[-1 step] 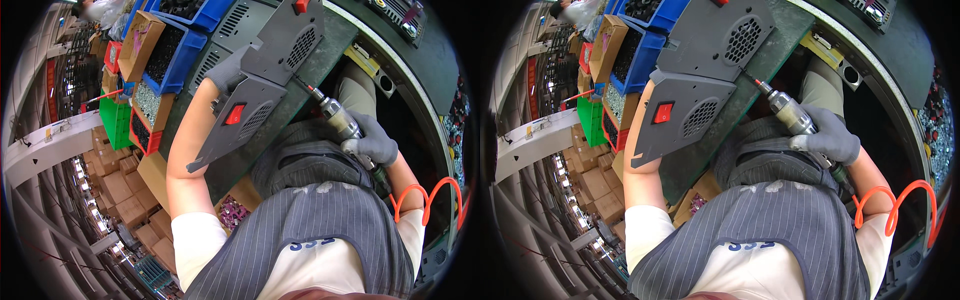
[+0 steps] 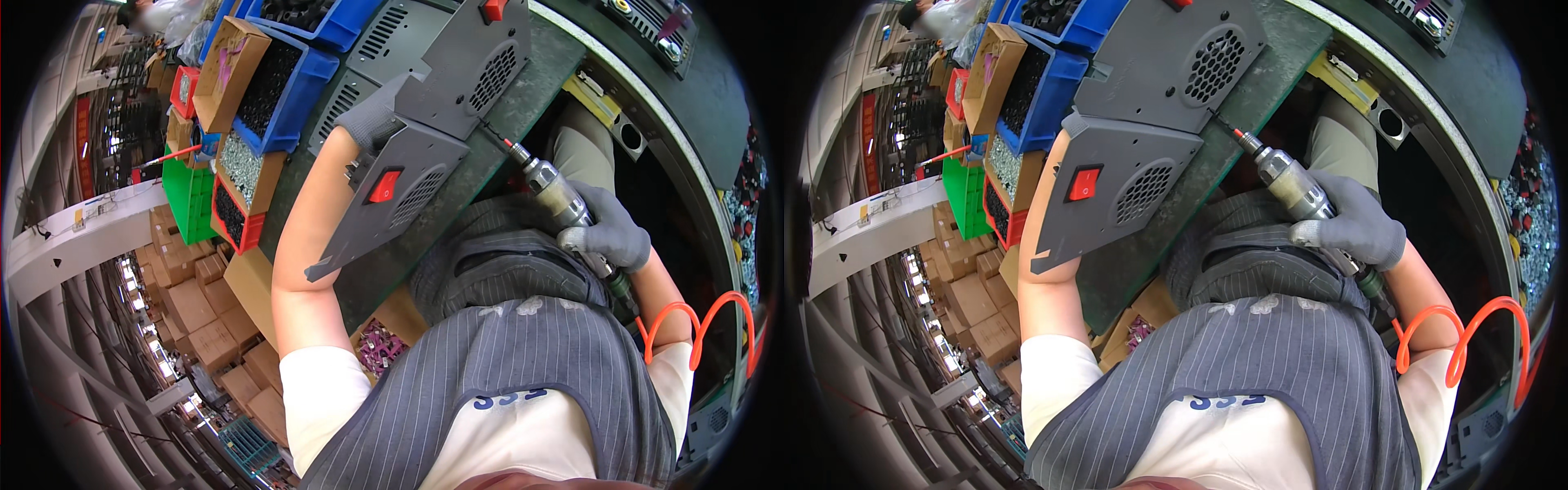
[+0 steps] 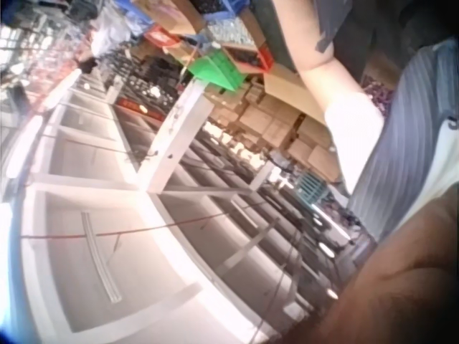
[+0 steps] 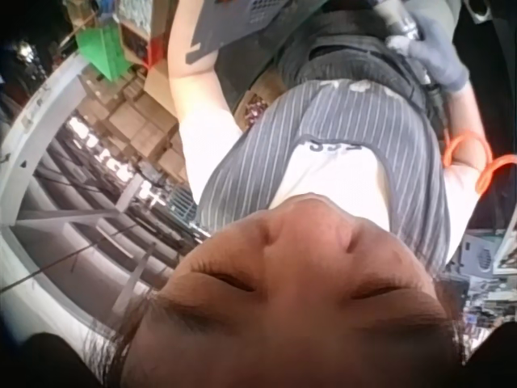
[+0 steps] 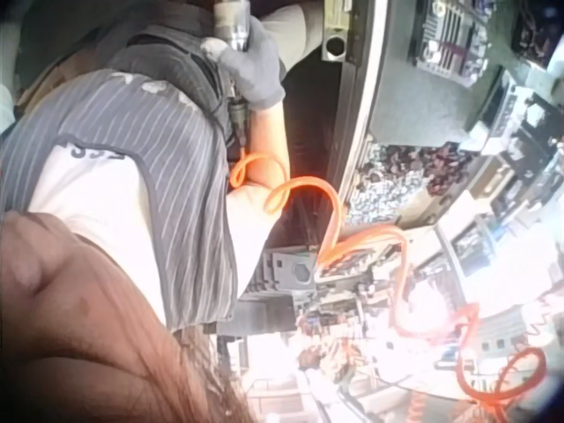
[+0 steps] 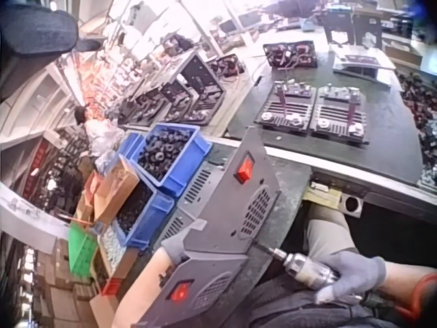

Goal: Assembling a metal chassis by installing components like fans, switches, and rubber feet using an electric screwdriver.

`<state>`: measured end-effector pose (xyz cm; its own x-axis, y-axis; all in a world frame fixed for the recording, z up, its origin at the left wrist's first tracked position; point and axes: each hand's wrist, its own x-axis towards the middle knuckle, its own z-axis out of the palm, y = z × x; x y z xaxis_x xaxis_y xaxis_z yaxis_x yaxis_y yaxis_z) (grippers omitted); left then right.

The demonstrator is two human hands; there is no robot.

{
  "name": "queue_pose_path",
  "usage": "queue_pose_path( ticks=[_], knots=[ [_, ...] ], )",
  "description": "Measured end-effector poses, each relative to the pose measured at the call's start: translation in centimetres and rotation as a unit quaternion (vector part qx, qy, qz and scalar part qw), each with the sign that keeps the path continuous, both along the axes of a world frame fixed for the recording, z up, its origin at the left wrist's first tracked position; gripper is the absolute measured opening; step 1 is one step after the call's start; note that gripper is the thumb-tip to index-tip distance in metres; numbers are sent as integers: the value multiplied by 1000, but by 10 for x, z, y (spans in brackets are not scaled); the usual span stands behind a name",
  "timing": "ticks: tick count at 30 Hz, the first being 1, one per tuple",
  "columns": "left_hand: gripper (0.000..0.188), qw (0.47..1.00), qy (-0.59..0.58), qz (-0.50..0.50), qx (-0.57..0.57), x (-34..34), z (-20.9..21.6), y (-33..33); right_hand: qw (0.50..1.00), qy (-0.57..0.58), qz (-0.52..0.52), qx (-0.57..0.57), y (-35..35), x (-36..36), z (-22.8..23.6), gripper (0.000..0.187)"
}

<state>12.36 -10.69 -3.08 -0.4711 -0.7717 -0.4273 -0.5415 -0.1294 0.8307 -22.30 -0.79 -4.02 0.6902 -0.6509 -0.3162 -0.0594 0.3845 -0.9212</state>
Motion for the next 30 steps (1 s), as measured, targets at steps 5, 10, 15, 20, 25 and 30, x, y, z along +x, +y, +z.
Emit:
queue_pose_path(
  ticks=[5, 10, 15, 20, 25, 30],
  knots=[
    [30, 999, -13, -1, -45, 3, -7, -4, 1000, 6, 13, 13, -8, 4, 3, 63],
    [32, 994, 53, 85, -35, 25, -59, -11, 996, 76, 36, -43, -16, 11, 9, 60],
    [32, 950, 154, 260, -73, 46, -87, -3, 991, 98, 54, -79, -15, 13, 20, 62],
    [28, 805, 405, 419, 110, -12, 38, 26, 993, 91, 26, -77, -5, -14, 23, 68],
    [26, 848, 289, 441, 55, -16, 41, 34, 998, 4, -37, -57, -4, -23, 42, 80],
    [32, 834, 300, 460, 58, -39, 72, 26, 993, -16, -114, -42, -15, -3, 76, 88]
  ],
)
